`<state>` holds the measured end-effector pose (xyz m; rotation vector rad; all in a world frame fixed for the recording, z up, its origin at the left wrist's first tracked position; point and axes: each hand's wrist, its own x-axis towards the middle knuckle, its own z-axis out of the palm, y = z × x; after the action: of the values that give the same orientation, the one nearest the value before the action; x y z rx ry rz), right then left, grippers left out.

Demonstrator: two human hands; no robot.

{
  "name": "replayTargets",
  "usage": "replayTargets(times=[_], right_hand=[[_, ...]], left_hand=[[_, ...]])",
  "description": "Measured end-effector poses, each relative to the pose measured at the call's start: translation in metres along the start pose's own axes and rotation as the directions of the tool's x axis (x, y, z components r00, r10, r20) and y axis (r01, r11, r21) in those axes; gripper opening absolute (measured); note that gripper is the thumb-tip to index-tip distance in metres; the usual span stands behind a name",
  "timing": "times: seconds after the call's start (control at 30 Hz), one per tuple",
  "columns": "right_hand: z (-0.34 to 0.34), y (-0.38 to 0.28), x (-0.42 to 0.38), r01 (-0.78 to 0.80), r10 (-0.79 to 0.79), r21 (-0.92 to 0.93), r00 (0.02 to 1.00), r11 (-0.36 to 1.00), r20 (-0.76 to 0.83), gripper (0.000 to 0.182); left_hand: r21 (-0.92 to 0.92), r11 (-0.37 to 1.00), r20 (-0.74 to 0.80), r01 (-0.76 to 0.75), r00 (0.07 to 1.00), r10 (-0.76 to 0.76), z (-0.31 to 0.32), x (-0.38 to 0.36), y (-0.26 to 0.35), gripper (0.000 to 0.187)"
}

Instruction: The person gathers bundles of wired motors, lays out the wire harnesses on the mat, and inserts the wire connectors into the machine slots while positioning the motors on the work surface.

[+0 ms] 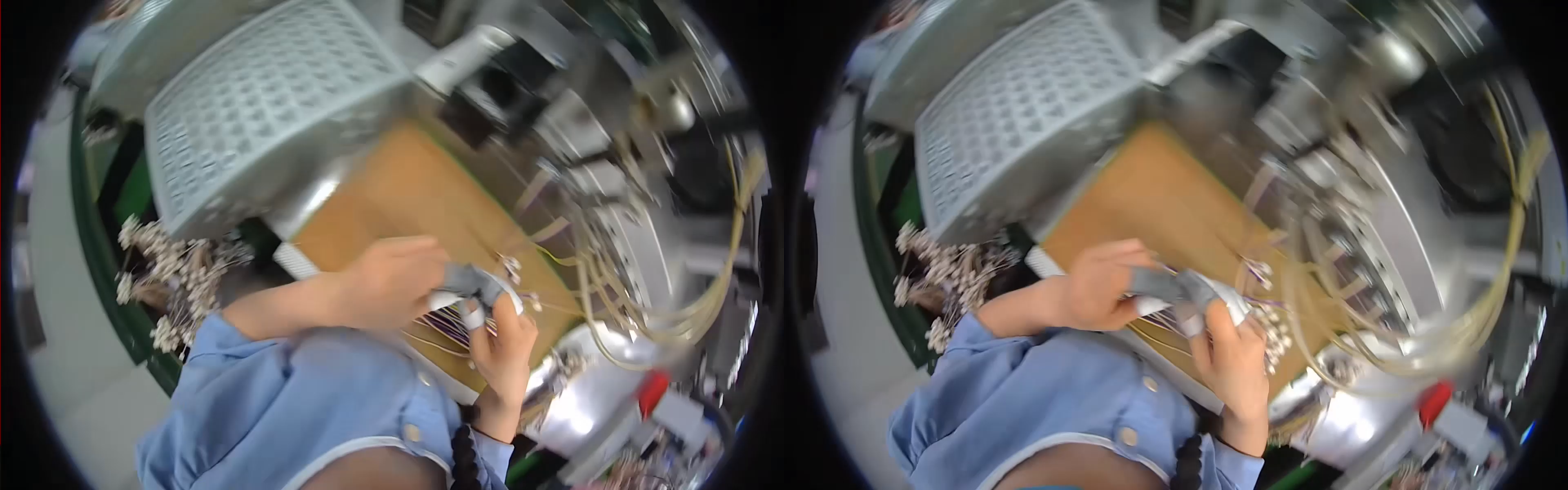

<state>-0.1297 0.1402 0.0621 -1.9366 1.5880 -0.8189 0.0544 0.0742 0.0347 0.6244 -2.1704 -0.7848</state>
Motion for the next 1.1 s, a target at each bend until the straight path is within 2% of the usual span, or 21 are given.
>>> replayTargets(times=[0.03, 0.1, 0.13, 0.17, 0.2, 0.23, 0.27, 0.3, 0.33, 0.37, 0.4, 0.43, 0.47, 0.5, 0.57, 0.63, 0.67, 0.7, 0.8, 0.87, 1.1], right_hand=[[0.006, -0.004, 0.009, 0.046, -0.047, 0.037, 0.999, 0.998, 0.022, 0.026], [0.006, -0.007, 0.022, 0.044, -0.043, 0.016, 0.999, 0.999, -0.028, 0.024], [0.008, 0.000, 0.021, 0.003, 0.001, 0.052, 0.996, 0.999, -0.091, 0.018], [0.004, 0.005, 0.022, 0.001, 0.003, 0.044, 0.996, 0.999, -0.089, 0.018], [0.001, 0.012, 0.017, -0.055, 0.077, 0.220, 0.993, 0.974, -0.092, 0.015], [-0.006, 0.018, 0.013, -0.116, 0.160, 0.385, 0.983, 0.916, -0.085, 0.014], [-0.009, 0.021, 0.012, -0.140, 0.219, 0.461, 0.968, 0.876, -0.122, 0.013], [-0.012, 0.017, 0.012, -0.106, 0.209, 0.498, 0.965, 0.861, -0.156, 0.013], [-0.013, 0.014, 0.013, -0.104, 0.205, 0.490, 0.966, 0.866, -0.158, 0.012], [-0.016, 0.013, 0.013, -0.098, 0.197, 0.484, 0.967, 0.870, -0.159, 0.011], [-0.018, 0.018, 0.009, -0.055, 0.141, 0.439, 0.976, 0.897, -0.167, 0.011], [-0.017, 0.024, 0.006, -0.008, 0.080, 0.402, 0.983, 0.916, -0.164, 0.011], [-0.017, 0.015, 0.006, -0.083, 0.200, 0.540, 0.966, 0.837, -0.163, 0.013], [-0.020, 0.011, 0.006, -0.094, 0.214, 0.528, 0.962, 0.844, -0.170, 0.013], [-0.025, 0.006, 0.006, -0.291, 0.430, 0.689, 0.902, 0.664, -0.034, 0.015], [-0.020, 0.005, 0.010, -0.302, 0.396, 0.611, 0.918, 0.732, -0.021, 0.014], [-0.014, 0.005, 0.011, -0.297, 0.349, 0.516, 0.937, 0.803, -0.004, 0.014], [-0.012, 0.005, 0.013, -0.282, 0.303, 0.411, 0.953, 0.867, 0.016, 0.014], [-0.017, 0.004, 0.011, -0.223, 0.224, 0.439, 0.973, 0.870, 0.050, 0.015], [-0.020, 0.011, 0.005, -0.175, 0.179, 0.460, 0.983, 0.871, 0.036, 0.017], [-0.022, 0.014, 0.003, -0.104, 0.106, 0.391, 0.994, 0.915, 0.017, 0.026]], left_hand=[[0.053, 0.998, -0.018, 0.031, 0.999, -0.030, -0.018, -0.006, -0.001, 0.020], [0.193, 0.921, -0.199, 0.339, 0.932, -0.302, -0.055, -0.015, -0.010, 0.033], [0.343, 0.853, -0.306, 0.393, 0.905, -0.294, -0.085, -0.030, -0.030, 0.037], [0.600, 0.645, -0.363, 0.473, 0.879, -0.307, -0.115, -0.038, -0.036, 0.035], [0.722, 0.464, -0.426, 0.512, 0.859, -0.286, -0.145, -0.061, -0.054, 0.031], [0.839, 0.112, -0.467, 0.533, 0.809, -0.356, -0.166, -0.071, -0.056, 0.027], [0.867, -0.017, -0.456, 0.497, 0.780, -0.430, -0.181, -0.086, -0.059, 0.025], [0.863, 0.056, -0.396, 0.503, 0.740, -0.543, -0.196, -0.109, -0.071, 0.025], [0.850, 0.166, -0.363, 0.499, 0.786, -0.500, -0.203, -0.127, -0.084, 0.028], [0.779, 0.242, -0.384, 0.578, 0.746, -0.545, -0.209, -0.139, -0.091, 0.033], [0.657, 0.195, -0.461, 0.728, 0.593, -0.660, -0.213, -0.138, -0.092, 0.034], [0.488, 0.337, -0.570, 0.805, 0.586, -0.576, -0.209, -0.143, -0.097, 0.043], [0.407, 0.489, -0.530, 0.771, 0.636, -0.562, -0.205, -0.133, -0.091, 0.046], [0.312, 0.621, -0.497, 0.720, 0.680, -0.539, -0.196, -0.120, -0.082, 0.049], [-0.159, 0.810, -0.421, 0.564, 0.704, -0.572, -0.164, -0.102, -0.059, 0.041], [-0.185, 0.907, -0.237, 0.377, 0.879, -0.414, -0.105, -0.032, -0.023, 0.036], [-0.134, 0.966, -0.126, 0.222, 0.963, -0.239, -0.081, -0.010, -0.019, 0.034], [-0.102, 0.994, -0.010, 0.050, 0.999, -0.051, -0.060, 0.008, -0.018, 0.031], [-0.333, 0.932, 0.064, 0.142, 0.990, -0.128, -0.010, 0.020, 0.002, 0.028], [-0.675, 0.626, 0.161, 0.391, 0.906, -0.392, 0.008, 0.016, 0.006, 0.032], [-0.488, 0.830, 0.127, 0.269, 0.963, -0.238, 0.002, 0.029, 0.005, 0.029]])
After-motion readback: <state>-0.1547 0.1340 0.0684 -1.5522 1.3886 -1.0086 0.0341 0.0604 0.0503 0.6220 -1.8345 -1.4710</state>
